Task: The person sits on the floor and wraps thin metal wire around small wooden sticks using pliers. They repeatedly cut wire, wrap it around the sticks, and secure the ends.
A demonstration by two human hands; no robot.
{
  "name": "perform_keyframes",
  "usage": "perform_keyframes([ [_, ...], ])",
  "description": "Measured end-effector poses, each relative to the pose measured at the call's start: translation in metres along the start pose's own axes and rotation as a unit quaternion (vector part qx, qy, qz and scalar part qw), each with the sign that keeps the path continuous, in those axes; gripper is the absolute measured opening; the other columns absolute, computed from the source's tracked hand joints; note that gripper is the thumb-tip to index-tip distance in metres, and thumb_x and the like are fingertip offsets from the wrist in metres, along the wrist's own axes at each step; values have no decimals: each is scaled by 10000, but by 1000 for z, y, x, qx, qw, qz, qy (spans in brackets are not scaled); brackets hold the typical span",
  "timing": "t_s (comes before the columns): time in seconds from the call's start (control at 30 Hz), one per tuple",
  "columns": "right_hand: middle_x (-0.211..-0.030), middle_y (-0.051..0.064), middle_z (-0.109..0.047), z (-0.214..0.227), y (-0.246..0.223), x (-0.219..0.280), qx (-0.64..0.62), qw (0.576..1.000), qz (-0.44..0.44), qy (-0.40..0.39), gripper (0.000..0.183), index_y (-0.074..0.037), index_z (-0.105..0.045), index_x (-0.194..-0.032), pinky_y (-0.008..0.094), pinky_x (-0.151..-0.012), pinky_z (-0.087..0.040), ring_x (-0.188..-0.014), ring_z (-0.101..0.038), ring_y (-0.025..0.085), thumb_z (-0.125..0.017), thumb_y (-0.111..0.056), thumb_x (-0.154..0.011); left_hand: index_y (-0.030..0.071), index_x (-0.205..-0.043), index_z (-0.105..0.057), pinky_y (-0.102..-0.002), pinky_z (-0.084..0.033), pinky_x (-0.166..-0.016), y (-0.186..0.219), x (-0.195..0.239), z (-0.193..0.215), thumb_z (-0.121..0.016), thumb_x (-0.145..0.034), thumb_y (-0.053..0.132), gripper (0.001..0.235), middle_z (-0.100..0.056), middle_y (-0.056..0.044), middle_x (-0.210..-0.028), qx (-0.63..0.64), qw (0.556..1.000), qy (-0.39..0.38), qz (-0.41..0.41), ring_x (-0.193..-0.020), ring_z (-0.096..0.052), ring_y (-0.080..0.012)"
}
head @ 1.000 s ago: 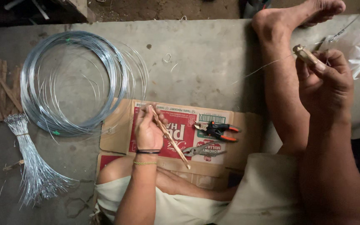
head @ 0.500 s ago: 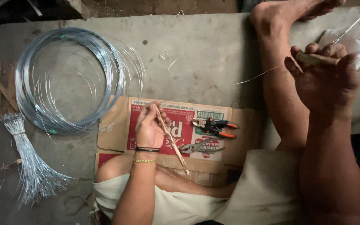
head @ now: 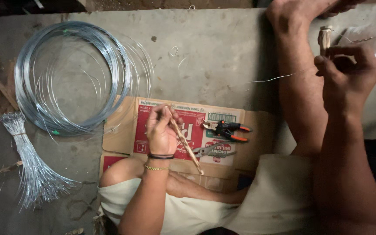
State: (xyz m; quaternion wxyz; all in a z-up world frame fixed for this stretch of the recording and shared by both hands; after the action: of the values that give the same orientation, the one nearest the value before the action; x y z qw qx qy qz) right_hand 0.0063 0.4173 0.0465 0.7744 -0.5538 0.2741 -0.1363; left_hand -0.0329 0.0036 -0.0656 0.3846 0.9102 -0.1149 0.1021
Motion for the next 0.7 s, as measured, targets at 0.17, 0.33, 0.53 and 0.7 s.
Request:
perform_keyframes([
  [0.17,-962,99,-701,-6,-3,1,-59,997,-43,1,194,2,-629,-1035,254,-732,-569,-839,-703,147,-784,90,-960,59,-1112,-616,-337,-564,-808,-2,-2,2,-610,-1056,91,64,-646,-77,-986,52,998,-34,-8,-881,-635,-180],
  [0.33,-969,114,-692,-29,-8,-7,-108,993,-54,2,196,11,-618,-1044,268,-729,-562,-839,-700,168,-773,108,-974,58,-1171,-678,-267,-532,-902,3,-6,4,-645,-1024,94,154,-697,-59,-1160,-60,995,38,-64,-1033,-655,-121],
  [0.53,-979,132,-681,-44,5,-25,-127,990,-57,4,200,23,-604,-1056,285,-726,-554,-838,-696,193,-760,130,-990,25,-1283,-704,-191,-456,-662,38,24,-27,-681,-1048,52,238,-731,-99,-1128,-46,994,-39,-94,-767,-547,-51],
  [0.7,-987,147,-672,-46,24,-31,-142,987,-68,7,203,32,-593,-1065,299,-723,-547,-838,-693,214,-749,148,-1004,-19,-1260,-706,-283,-612,-852,75,68,-68,-713,-1019,-19,241,-684,-73,-1053,-159,967,-149,-130,-894,-663,-107],
])
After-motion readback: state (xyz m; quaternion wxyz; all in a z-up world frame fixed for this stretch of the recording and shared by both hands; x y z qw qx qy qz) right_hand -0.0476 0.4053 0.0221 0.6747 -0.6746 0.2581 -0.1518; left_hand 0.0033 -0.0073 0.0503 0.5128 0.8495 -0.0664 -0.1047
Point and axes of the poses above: each hand's wrist, its own x-axis away from the middle knuckle, its own z-axis out of the back of the hand, y = z × x, the point moved 3 cm from there along -x, towards the middle knuckle
